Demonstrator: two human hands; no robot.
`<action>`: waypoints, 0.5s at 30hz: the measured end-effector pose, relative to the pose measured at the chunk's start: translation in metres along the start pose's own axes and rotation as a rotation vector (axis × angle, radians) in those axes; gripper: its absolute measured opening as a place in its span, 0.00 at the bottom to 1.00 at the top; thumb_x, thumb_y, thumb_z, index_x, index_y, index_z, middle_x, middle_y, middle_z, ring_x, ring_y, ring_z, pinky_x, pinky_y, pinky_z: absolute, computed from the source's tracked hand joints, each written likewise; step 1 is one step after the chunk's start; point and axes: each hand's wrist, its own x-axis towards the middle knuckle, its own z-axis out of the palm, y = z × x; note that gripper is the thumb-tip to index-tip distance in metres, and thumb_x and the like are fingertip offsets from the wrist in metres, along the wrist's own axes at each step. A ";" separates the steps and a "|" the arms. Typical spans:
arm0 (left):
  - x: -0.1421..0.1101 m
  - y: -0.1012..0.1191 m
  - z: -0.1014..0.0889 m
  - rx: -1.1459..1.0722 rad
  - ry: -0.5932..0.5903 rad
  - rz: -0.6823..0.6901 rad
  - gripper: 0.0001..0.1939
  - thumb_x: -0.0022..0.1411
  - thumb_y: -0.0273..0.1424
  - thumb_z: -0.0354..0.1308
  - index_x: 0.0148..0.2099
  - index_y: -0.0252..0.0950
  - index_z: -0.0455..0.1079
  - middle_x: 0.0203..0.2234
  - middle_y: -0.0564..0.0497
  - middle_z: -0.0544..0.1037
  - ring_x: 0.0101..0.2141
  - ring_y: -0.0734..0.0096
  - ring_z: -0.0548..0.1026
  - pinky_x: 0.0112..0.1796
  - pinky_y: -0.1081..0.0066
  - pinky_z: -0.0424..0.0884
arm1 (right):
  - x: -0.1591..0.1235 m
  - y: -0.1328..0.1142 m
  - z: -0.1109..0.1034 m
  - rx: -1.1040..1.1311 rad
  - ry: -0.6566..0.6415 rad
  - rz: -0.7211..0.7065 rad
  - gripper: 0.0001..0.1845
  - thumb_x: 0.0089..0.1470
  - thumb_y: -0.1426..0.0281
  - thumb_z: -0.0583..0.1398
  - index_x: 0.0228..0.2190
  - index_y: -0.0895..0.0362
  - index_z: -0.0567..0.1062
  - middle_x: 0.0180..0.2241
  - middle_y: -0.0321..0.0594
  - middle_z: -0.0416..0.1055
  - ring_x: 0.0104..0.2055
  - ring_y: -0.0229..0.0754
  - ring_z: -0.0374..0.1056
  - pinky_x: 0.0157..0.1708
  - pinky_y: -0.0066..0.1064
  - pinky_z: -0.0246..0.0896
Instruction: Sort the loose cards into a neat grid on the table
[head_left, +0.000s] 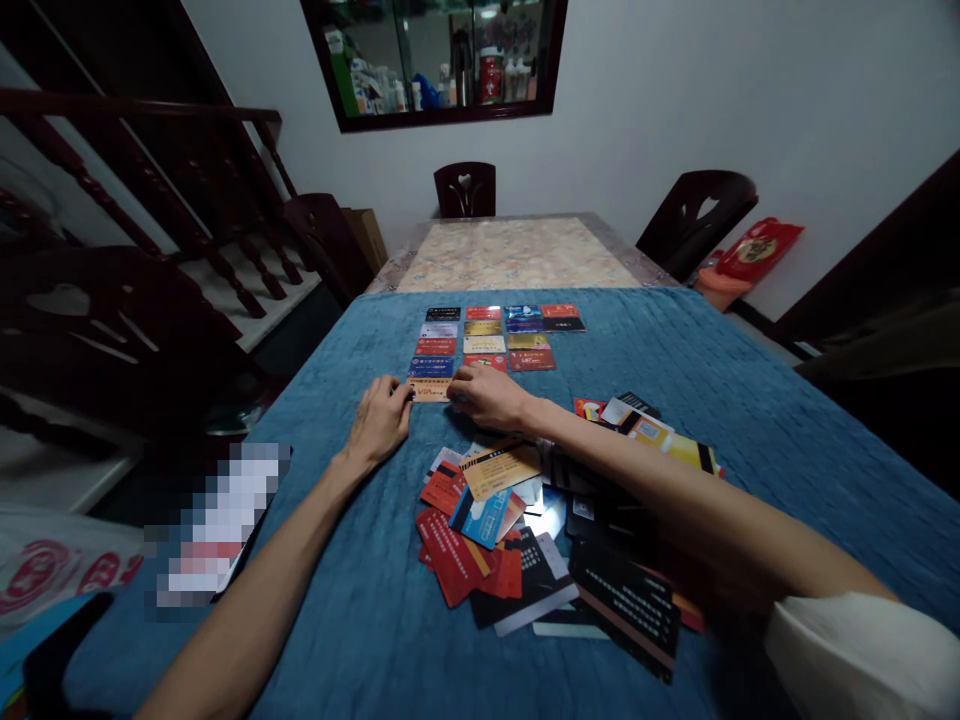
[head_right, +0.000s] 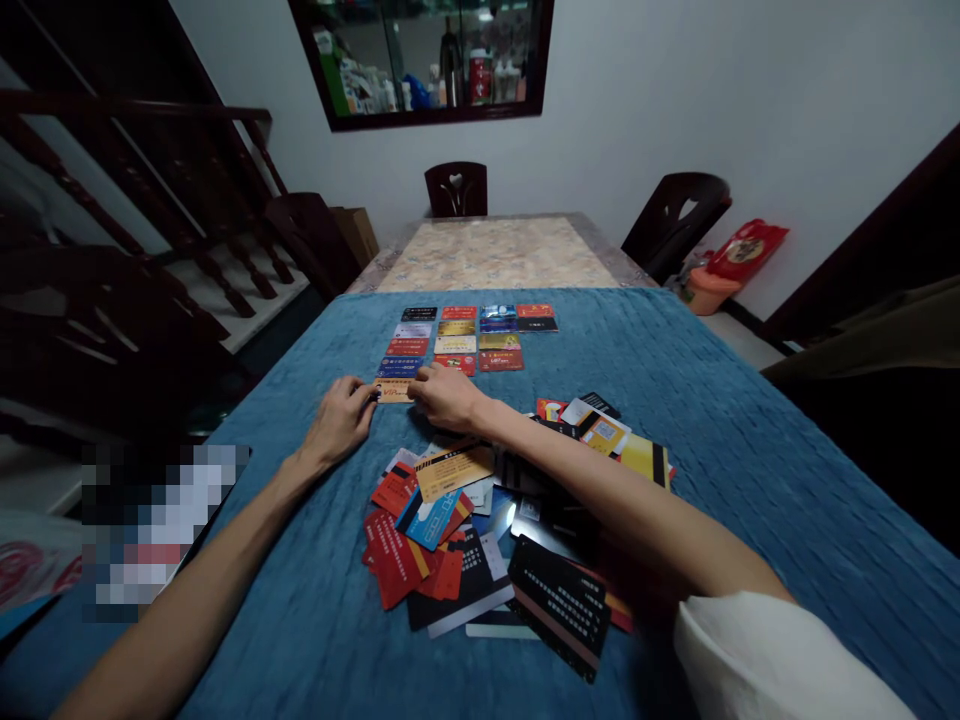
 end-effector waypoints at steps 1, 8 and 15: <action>0.000 0.001 -0.001 -0.003 0.000 -0.001 0.12 0.64 0.27 0.49 0.46 0.35 0.72 0.41 0.40 0.70 0.43 0.53 0.68 0.45 0.53 0.70 | -0.003 0.001 -0.002 -0.007 0.002 -0.007 0.14 0.58 0.74 0.58 0.45 0.59 0.77 0.46 0.47 0.72 0.47 0.48 0.65 0.45 0.35 0.57; -0.003 0.006 -0.010 0.071 -0.005 0.061 0.13 0.64 0.27 0.50 0.47 0.34 0.72 0.43 0.39 0.71 0.44 0.51 0.68 0.44 0.53 0.70 | -0.031 -0.003 -0.013 -0.001 0.055 -0.031 0.11 0.58 0.72 0.59 0.42 0.57 0.78 0.43 0.45 0.75 0.47 0.48 0.62 0.45 0.37 0.54; -0.006 0.022 -0.021 -0.041 -0.055 0.175 0.11 0.63 0.27 0.52 0.46 0.36 0.72 0.44 0.42 0.71 0.45 0.56 0.68 0.47 0.55 0.70 | -0.052 -0.020 -0.020 0.018 0.023 -0.043 0.10 0.59 0.70 0.59 0.42 0.55 0.78 0.43 0.45 0.74 0.48 0.48 0.60 0.39 0.35 0.49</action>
